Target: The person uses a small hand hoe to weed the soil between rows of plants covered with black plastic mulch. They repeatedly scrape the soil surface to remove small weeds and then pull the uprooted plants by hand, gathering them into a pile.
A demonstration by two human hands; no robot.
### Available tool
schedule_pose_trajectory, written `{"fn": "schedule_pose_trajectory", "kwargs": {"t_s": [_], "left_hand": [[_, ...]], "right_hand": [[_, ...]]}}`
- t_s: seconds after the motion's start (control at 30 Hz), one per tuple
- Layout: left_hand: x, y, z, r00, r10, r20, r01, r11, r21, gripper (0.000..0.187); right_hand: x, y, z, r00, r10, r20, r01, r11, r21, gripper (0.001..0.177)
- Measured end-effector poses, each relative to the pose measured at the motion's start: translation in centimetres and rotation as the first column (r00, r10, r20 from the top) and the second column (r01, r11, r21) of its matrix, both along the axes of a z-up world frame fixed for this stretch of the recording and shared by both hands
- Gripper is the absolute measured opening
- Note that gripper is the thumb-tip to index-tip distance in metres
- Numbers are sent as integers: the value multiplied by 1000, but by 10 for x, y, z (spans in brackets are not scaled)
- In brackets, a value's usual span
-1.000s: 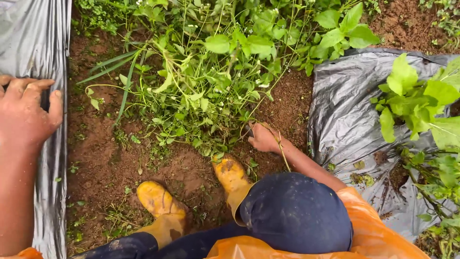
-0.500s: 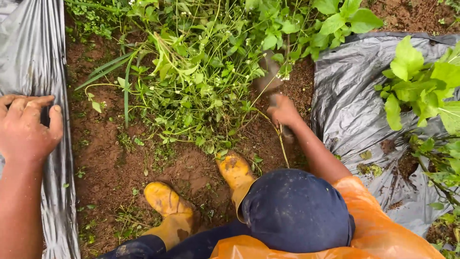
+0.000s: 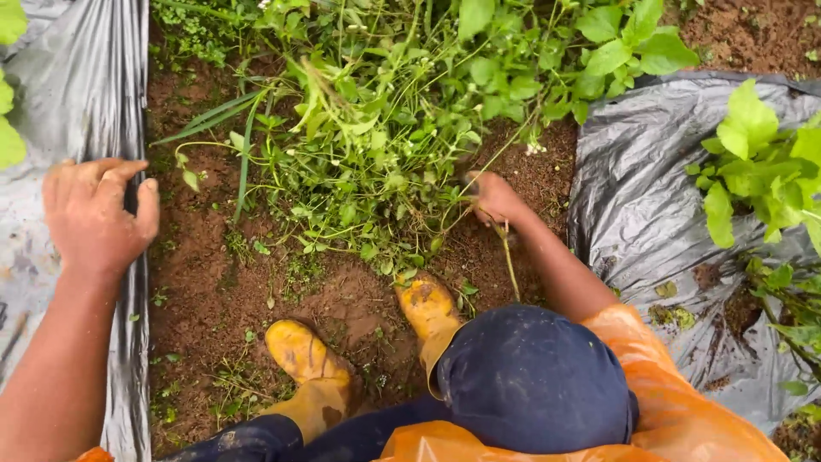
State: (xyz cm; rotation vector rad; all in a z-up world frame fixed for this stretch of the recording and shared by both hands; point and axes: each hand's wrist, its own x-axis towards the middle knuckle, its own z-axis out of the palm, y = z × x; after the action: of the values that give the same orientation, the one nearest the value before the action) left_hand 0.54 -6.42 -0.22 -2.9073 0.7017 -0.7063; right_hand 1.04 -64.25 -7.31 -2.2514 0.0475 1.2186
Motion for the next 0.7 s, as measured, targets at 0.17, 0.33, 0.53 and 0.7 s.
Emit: {"fn": "schedule_pose_trajectory", "kwargs": {"t_s": [0.17,0.33,0.53,0.7], "left_hand": [[2,-33,10,988,-143,-51,137,984,-113,12],[7,-49,4,980,-172,-103,152,972,-180,15],[5,-60,10,964,-215,-157,180,961,-209,18],[-1,-41,2,983,-149,-111,131,979,-154,16]], "right_hand": [[-25,10,2,893,-316,-320,286,948,-138,83],[-4,-7,-7,988,-150,-43,148,989,-29,25],[22,13,27,956,-287,-63,280,955,-99,26],[31,-16,4,973,-202,-113,189,975,-117,20]]}}
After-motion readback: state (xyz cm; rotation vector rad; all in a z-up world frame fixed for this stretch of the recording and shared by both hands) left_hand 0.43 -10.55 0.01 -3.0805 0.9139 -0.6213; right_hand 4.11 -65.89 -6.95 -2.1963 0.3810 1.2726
